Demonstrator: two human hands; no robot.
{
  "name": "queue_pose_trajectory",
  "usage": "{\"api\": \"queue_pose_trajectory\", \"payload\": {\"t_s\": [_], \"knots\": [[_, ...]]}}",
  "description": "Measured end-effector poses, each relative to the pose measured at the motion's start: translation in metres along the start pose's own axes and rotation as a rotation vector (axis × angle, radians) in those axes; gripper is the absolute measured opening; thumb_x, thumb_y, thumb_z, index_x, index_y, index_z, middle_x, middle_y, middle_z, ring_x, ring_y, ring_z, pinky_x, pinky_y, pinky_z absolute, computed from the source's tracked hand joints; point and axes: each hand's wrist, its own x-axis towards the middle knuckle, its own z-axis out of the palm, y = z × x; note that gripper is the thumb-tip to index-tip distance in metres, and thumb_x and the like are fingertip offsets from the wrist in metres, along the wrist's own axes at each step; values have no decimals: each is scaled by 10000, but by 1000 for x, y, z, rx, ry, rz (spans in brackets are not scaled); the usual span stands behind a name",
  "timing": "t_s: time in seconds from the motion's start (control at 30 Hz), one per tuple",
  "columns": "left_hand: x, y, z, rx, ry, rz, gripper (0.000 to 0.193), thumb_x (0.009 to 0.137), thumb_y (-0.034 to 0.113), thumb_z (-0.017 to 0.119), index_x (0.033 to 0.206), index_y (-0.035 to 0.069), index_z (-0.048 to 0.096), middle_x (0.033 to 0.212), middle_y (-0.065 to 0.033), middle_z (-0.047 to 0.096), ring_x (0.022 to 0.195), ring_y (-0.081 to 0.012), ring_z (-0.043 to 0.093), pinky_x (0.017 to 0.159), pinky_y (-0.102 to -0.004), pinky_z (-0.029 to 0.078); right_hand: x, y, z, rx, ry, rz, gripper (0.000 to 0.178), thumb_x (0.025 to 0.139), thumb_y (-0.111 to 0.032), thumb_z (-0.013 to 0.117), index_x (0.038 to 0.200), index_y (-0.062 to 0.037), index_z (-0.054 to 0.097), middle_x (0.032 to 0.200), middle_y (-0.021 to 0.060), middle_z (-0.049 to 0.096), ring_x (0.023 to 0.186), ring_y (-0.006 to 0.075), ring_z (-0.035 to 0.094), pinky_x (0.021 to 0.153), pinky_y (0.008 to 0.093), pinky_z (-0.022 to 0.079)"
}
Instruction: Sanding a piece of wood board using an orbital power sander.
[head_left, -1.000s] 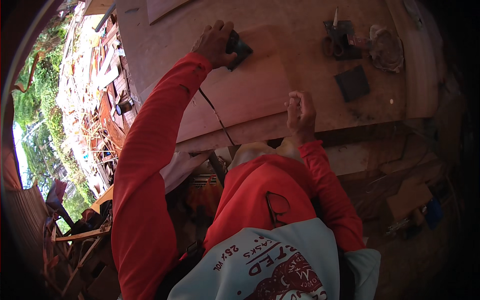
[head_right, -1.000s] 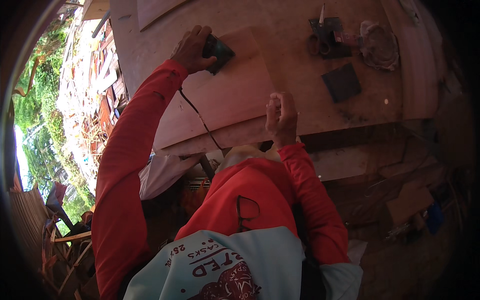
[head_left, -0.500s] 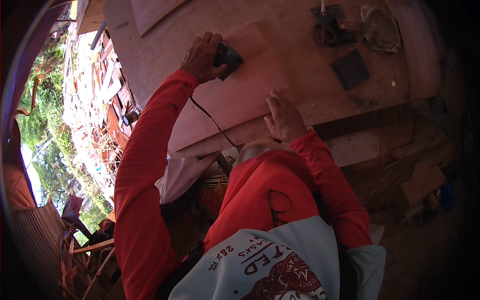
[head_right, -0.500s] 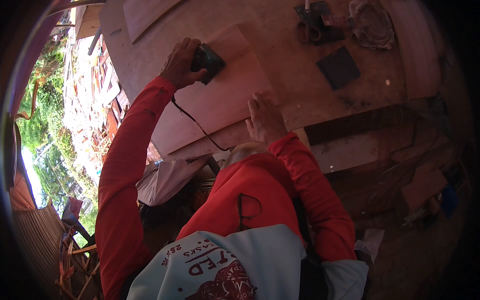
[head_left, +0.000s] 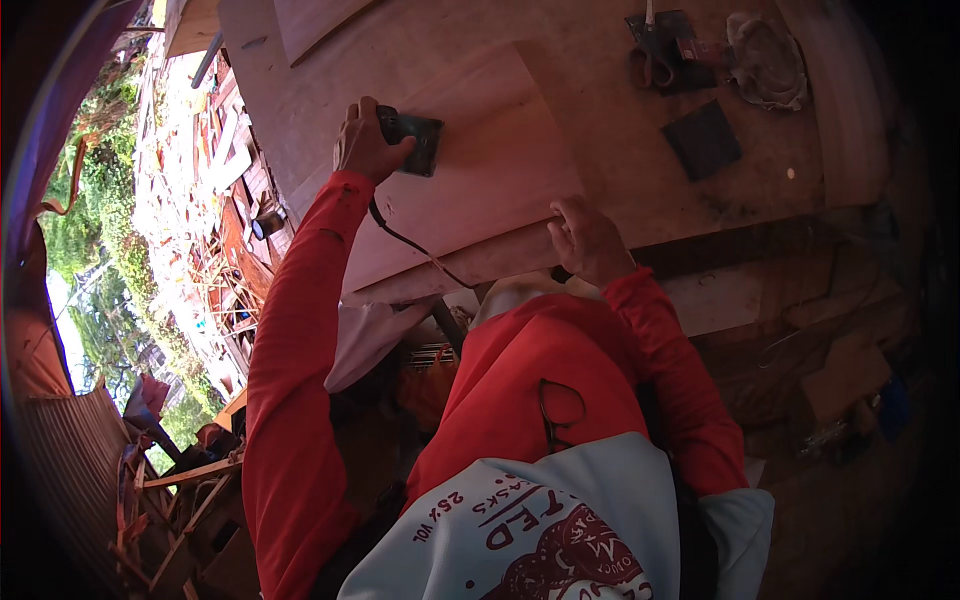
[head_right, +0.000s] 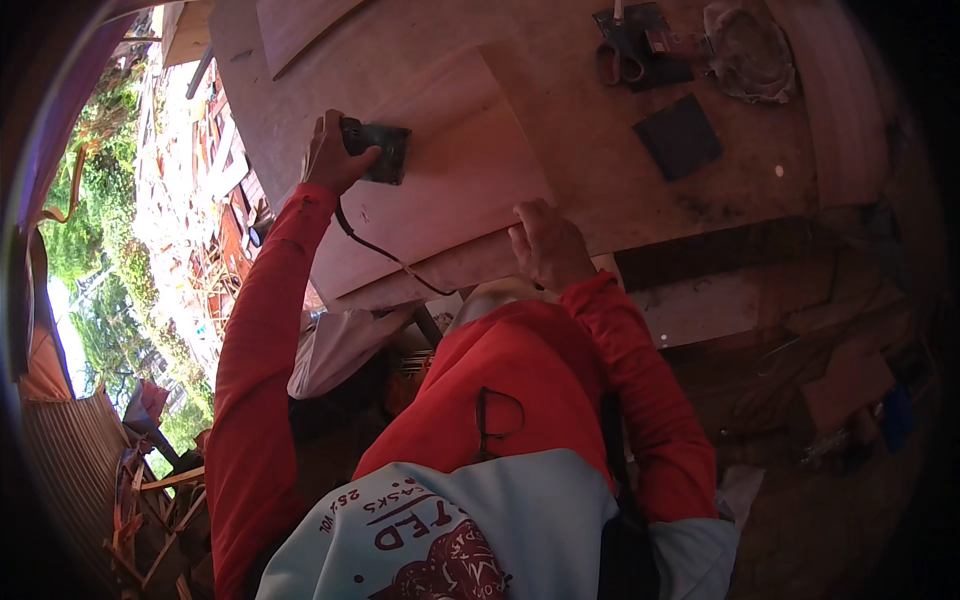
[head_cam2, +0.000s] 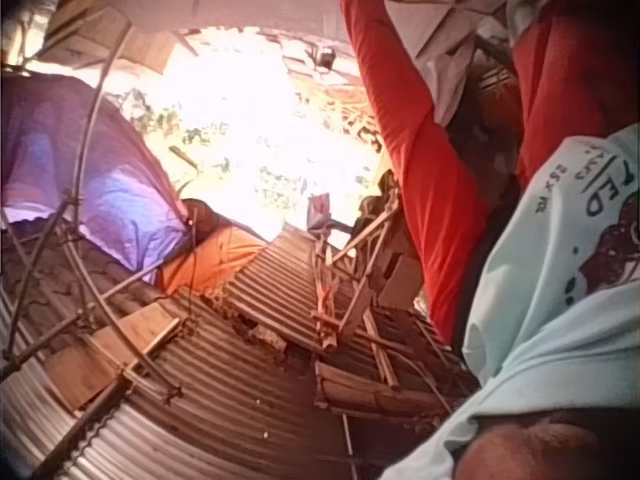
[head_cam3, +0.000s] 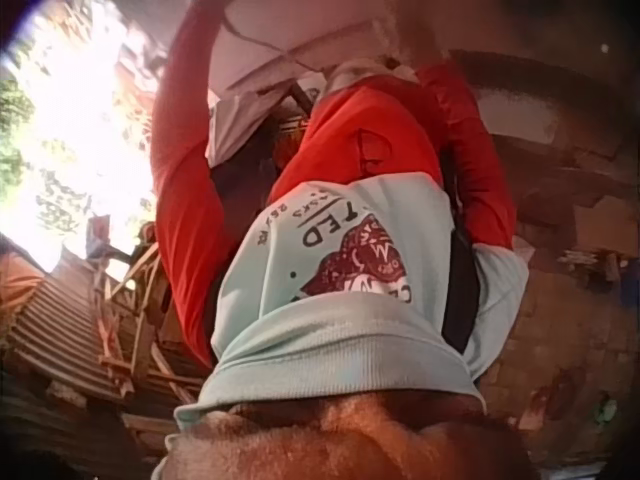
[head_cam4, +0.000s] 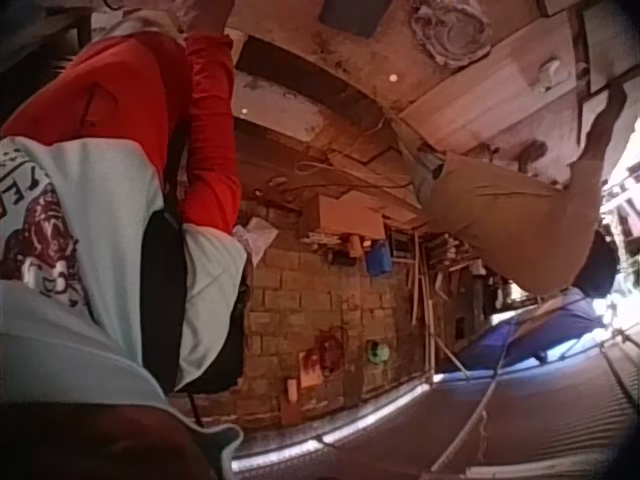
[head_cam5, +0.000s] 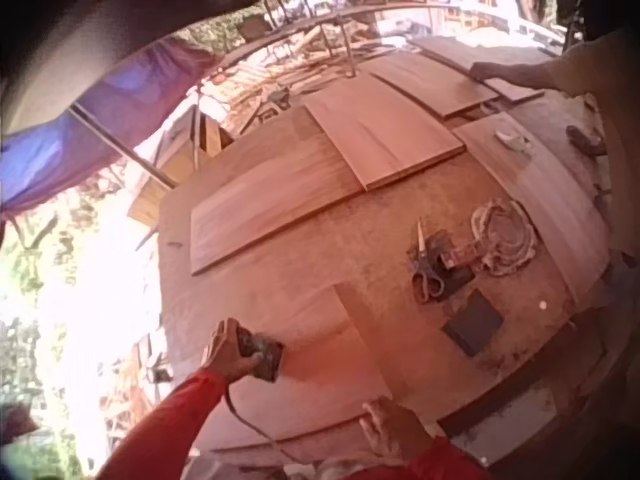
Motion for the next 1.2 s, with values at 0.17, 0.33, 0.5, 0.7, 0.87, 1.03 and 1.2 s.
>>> {"api": "queue_pose_trajectory", "payload": {"t_s": [0.17, 0.33, 0.5, 0.7, 0.87, 1.03, 1.2], "knots": [[7, -11, 0, -44, 58, -160, 684, 660, 374, 816, 1157, 27, 500, 1142, -235, 582, 1029, -424, 641, 885, -504, 533, 7, 1, 9, 12, -62, -23, 288, 893, -124, 659, 1130, -2, 552, 1096, 186, 617, 953, 408, 639, 795, 484, 542], [-39, -17, 11, -57, 37, -313, 708, 656, 387, 819, 1156, 2, 499, 1145, -251, 586, 1045, -432, 629, 890, -507, 522, 7, 16, 18, -121, -86, -65, 264, 902, -122, 651, 1127, -5, 578, 1101, 181, 627, 980, 373, 640, 821, 450, 534], [-47, -52, 11, -68, 78, -451, 721, 648, 398, 830, 1145, -13, 508, 1162, -272, 589, 1055, -437, 621, 910, -502, 519, 14, 17, 13, -117, -154, -30, 280, 886, -145, 655, 1117, -11, 569, 1094, 183, 604, 1028, 383, 602, 871, 470, 514], [-12, -46, 9, -44, 135, -419, 737, 646, 410, 840, 1149, -19, 515, 1184, -275, 588, 1076, -441, 620, 921, -490, 523, 18, 26, 13, -170, -227, -39, 332, 860, -183, 691, 1110, -6, 561, 1146, 208, 554, 1072, 400, 567, 903, 476, 502], [-33, -7, 16, -67, 69, -407, 713, 662, 391, 802, 1174, -9, 508, 1177, -273, 586, 1064, -438, 635, 911, -489, 535, 22, 24, 13, -204, -259, -52, 382, 830, -202, 733, 1113, -7, 566, 1134, 237, 546, 1061, 414, 566, 903, 473, 503], [-9, -18, 7, -38, 73, -483, 756, 659, 411, 794, 1205, -21, 501, 1203, -276, 583, 1090, -436, 631, 928, -487, 535, 27, 17, 12, -246, -260, -56, 378, 824, -202, 747, 1099, -4, 578, 1112, 247, 546, 1027, 408, 577, 883, 472, 505], [11, -20, 2, -49, 106, -517, 797, 657, 418, 800, 1238, -29, 488, 1222, -276, 578, 1113, -447, 624, 929, -489, 544, 41, 15, 16, -194, -295, -36, 285, 828, -148, 720, 1021, -5, 567, 1066, 210, 559, 998, 396, 581, 838, 475, 503]]}}
